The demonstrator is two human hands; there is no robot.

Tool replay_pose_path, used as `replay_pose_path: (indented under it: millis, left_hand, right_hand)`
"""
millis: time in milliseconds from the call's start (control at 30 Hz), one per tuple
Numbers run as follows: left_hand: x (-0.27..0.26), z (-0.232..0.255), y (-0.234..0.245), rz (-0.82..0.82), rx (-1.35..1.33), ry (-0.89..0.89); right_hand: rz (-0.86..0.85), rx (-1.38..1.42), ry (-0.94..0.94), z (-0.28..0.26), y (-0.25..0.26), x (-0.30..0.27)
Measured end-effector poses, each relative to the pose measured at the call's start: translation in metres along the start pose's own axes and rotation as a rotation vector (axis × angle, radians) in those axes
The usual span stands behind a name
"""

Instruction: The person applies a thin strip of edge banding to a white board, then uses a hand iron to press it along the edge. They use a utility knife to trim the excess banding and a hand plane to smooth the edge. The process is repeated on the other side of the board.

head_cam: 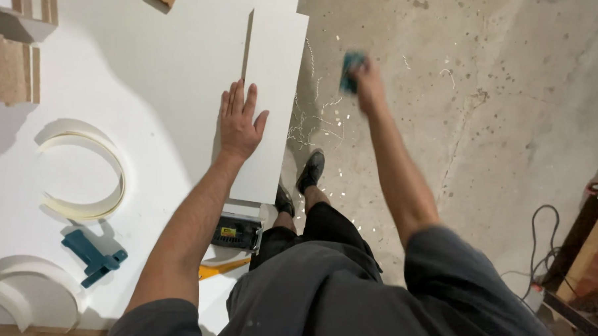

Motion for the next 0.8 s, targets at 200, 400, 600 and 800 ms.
replay_pose_path:
  millis: [200,400,600,800]
  left_hand:
    - [0.005,0.001,0.001,-0.058,-0.064,0.045]
    - [0.006,0.008,0.003,-0.26,0.023,0.165]
    - [-0.001,-0.003,-0.008,-0.103,-0.011,0.108]
    - [0.003,-0.009,-0.012,-0.205,0.05,0.167]
  right_hand:
    - [-0.884,-0.411,0.176,0.044,-0.113,-0.258]
    - [-0.483,-0.597,1.231,0.082,-0.275,-0.318]
    - [-0.5,-0.738,1.133,0.115,-0.268,-0.343]
    - [-0.516,-0.901,1.001,0.132,-0.245,-0.369]
Point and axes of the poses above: each hand's wrist, its own x-axis towards the middle knuckle, its own y-axis out of the back of the hand, z = x × y, the point moved 4 cm from there along x, towards the middle knuckle, and after that the axes turned 3 degrees about -x, right-handed, at the moved point
